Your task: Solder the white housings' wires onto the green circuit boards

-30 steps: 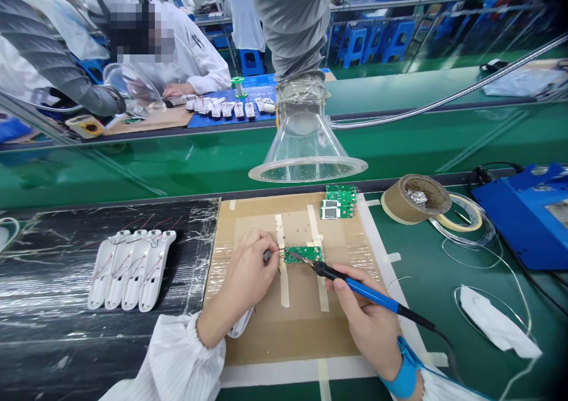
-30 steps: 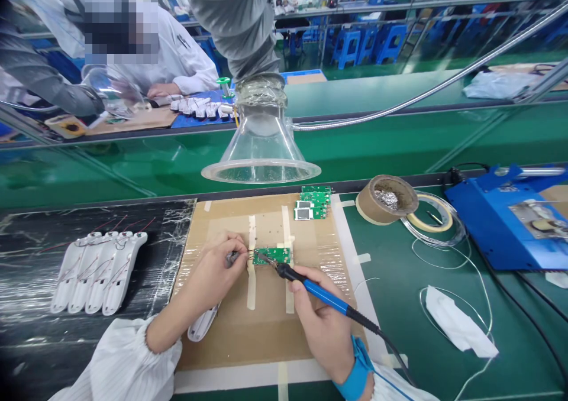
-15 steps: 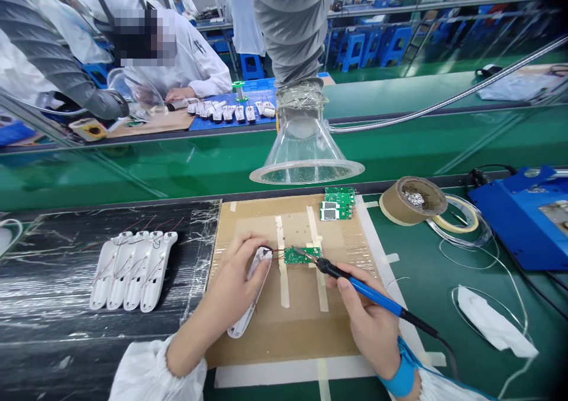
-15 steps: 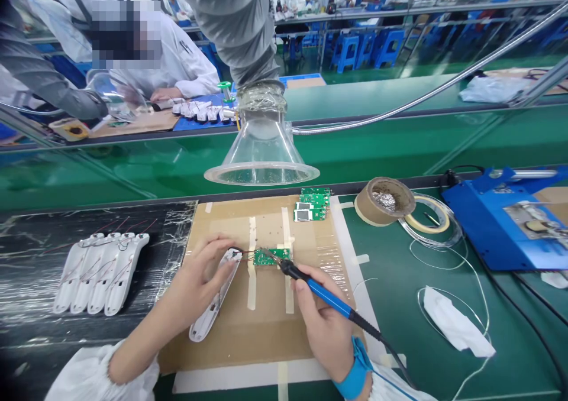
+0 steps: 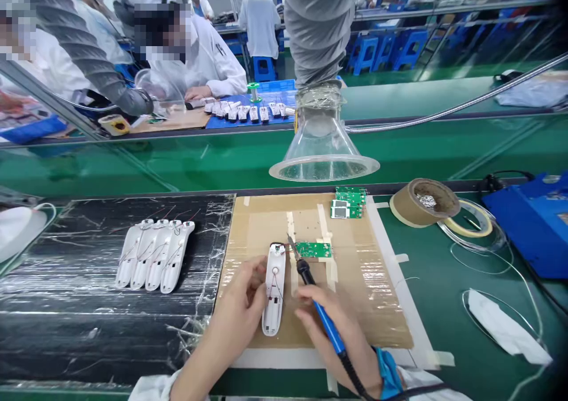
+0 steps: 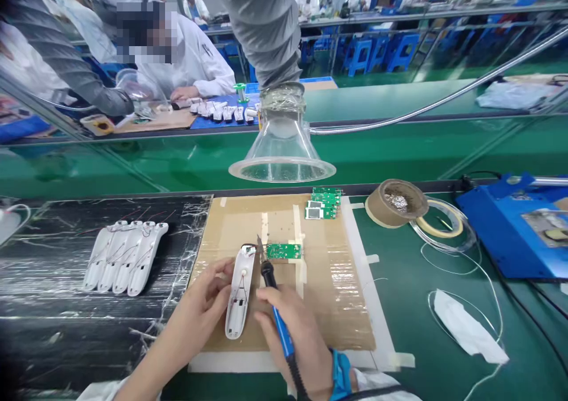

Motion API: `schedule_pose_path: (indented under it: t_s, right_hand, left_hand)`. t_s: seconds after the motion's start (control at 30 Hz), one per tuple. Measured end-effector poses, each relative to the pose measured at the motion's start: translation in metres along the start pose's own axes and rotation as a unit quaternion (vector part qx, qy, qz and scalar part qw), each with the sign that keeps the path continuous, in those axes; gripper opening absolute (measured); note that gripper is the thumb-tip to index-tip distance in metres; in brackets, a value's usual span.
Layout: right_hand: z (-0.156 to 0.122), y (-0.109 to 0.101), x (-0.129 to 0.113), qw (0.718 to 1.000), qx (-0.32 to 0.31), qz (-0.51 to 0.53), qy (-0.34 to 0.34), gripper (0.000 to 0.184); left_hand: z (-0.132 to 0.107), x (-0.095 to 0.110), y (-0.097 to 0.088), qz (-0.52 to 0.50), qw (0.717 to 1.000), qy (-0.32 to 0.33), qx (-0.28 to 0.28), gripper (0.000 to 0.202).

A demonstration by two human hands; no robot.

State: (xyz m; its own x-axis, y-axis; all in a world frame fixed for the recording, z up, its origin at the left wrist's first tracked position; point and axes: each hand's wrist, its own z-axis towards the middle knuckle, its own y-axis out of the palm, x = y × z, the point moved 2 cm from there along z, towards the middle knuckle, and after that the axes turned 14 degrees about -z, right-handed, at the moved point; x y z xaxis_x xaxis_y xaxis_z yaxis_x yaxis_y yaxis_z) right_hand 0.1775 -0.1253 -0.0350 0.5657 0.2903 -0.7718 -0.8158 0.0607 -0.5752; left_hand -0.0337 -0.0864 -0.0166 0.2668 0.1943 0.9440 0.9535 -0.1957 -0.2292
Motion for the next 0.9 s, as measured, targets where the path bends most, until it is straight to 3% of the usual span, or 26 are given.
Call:
schedule_pose_path:
  t_s: [0.2, 0.53, 0.77, 0.9]
  right_hand:
    - [-0.005, 0.024, -0.006, 0.996, -0.064, -0.02, -0.065, 0.038]
    - [-0.003, 0.03, -0.007, 0.991, -0.045, -0.075, -0.102, 0.029]
    - [0.009, 0.024, -0.001, 0.997, 0.041, -0.031, -0.062, 0.036]
    - [0.016, 0.016, 0.002, 0.999, 0.048, -0.004, 0.01, 0.03]
  left_hand:
    - [-0.014, -0.013, 0.005, -0.065, 0.997, 0.031, 0.007, 0.034]
    - [-0.018, -0.022, 0.019, -0.128, 0.99, 0.052, 0.007, 0.032]
    - [-0.012, -0.01, 0.026, 0.014, 0.989, 0.148, 0.025, 0.039]
    - [0.0, 0.0, 0.035, 0.083, 0.98, 0.179, 0.014, 0.032]
